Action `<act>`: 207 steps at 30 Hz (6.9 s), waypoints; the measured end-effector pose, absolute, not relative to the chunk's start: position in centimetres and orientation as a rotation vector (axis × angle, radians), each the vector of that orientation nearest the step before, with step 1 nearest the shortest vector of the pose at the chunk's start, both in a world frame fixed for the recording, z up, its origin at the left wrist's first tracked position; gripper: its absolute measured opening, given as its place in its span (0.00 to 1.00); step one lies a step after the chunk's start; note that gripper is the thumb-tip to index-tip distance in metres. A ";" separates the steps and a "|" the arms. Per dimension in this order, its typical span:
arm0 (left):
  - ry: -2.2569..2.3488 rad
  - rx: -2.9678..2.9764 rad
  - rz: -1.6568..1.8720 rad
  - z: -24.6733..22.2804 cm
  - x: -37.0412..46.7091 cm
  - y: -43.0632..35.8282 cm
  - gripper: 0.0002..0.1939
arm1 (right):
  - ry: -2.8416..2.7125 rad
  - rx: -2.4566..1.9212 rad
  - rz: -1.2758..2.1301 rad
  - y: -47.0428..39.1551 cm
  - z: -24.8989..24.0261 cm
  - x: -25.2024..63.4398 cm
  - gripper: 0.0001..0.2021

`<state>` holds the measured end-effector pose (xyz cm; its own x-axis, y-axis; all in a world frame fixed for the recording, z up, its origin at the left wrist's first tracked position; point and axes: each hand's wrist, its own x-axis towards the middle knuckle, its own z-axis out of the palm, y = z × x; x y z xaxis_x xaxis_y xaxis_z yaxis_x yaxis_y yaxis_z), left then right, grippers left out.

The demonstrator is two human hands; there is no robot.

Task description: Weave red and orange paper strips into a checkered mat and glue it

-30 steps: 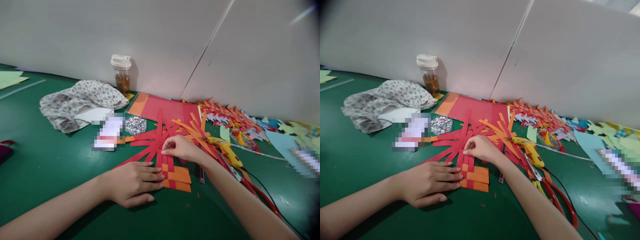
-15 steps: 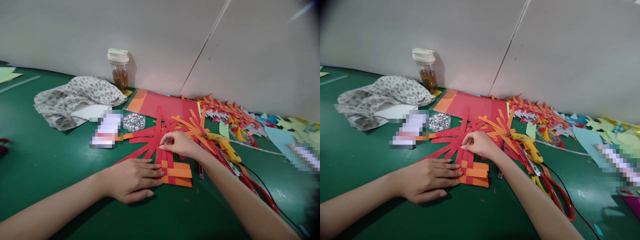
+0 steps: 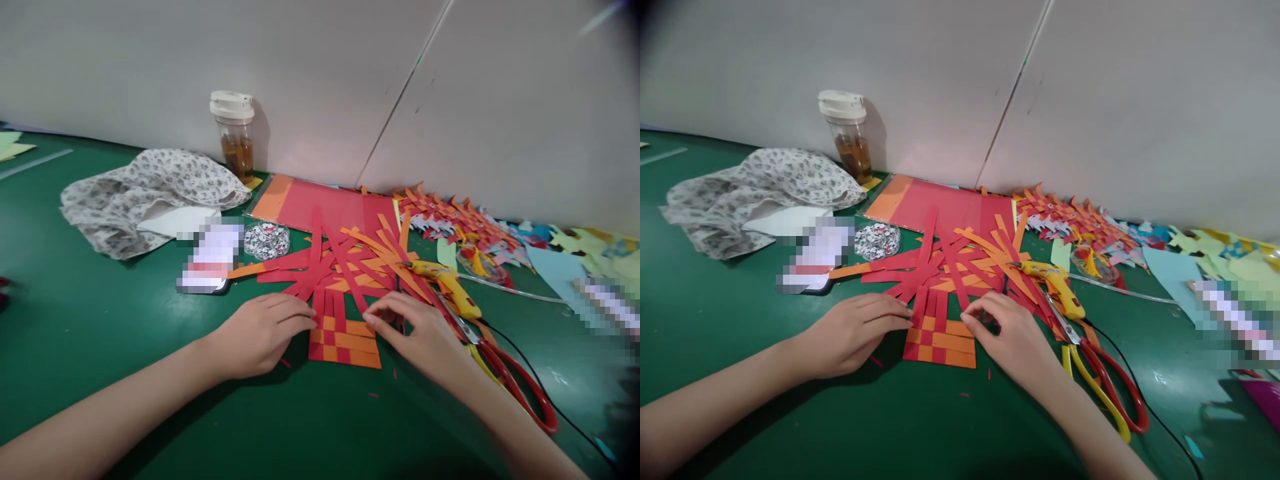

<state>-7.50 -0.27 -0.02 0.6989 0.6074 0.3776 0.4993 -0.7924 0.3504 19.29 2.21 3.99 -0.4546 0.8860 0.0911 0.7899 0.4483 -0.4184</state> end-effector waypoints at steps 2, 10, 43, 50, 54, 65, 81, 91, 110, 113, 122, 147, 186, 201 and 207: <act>0.950 2.722 0.815 -0.1 -7.5 -0.2 0.15 | -2.381 -1.473 0.431 2.3 3.8 19.4 0.10; 0.982 2.779 0.953 -0.1 -7.7 -0.3 0.14 | -2.500 -1.530 0.448 1.2 3.9 20.4 0.08; 0.657 2.741 0.320 -0.1 -6.7 -1.1 0.28 | -2.833 -0.753 -0.246 -5.0 2.5 21.5 0.16; 0.616 2.761 0.349 0.3 -6.6 -1.0 0.30 | -2.731 -0.791 -0.191 -4.6 2.7 20.6 0.12; 0.600 2.780 0.333 0.5 -6.7 -0.9 0.29 | -2.636 -0.778 -0.246 -4.3 2.7 20.2 0.09; 0.643 2.743 0.274 0.1 -6.9 -1.0 0.29 | -2.731 -0.759 -0.347 -3.4 2.1 20.5 0.09; 0.631 2.769 0.274 0.2 -6.8 -1.0 0.30 | -2.326 -1.534 0.067 -2.9 1.7 21.0 0.06; 0.632 2.756 0.283 -0.1 -7.0 -1.2 0.29 | -2.430 -1.978 0.273 -1.3 3.3 18.9 0.07; 0.619 2.754 0.324 -0.1 -7.1 -1.1 0.29 | -2.121 -1.748 0.685 -0.6 3.6 18.3 0.06; 0.606 2.742 0.351 -0.1 -7.1 -1.1 0.29 | -2.019 -1.745 0.753 -0.7 3.3 18.6 0.07; 0.608 2.713 0.336 0.0 -7.1 -1.2 0.30 | -2.032 -1.730 0.887 -1.0 2.9 19.5 0.09; 0.604 2.764 0.359 0.1 -7.1 -1.3 0.34 | -2.315 -1.709 0.821 1.6 4.1 18.6 0.07; 1.404 2.237 0.665 -0.7 -5.3 -1.6 0.27 | -2.636 -1.186 0.486 0.3 1.1 18.3 0.39; 1.395 2.279 0.626 -0.4 -5.2 -1.6 0.26 | -2.565 -1.205 0.464 0.0 1.5 18.4 0.35; 1.301 2.502 0.595 0.5 -5.8 -1.2 0.27 | -2.394 -1.486 0.241 0.2 2.6 19.4 0.10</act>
<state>-5.83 -1.19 0.47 0.5154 0.8237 0.2362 0.7177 -0.5656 0.4062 19.36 0.20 2.57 -0.4124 0.8942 0.1739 0.8416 0.4471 -0.3032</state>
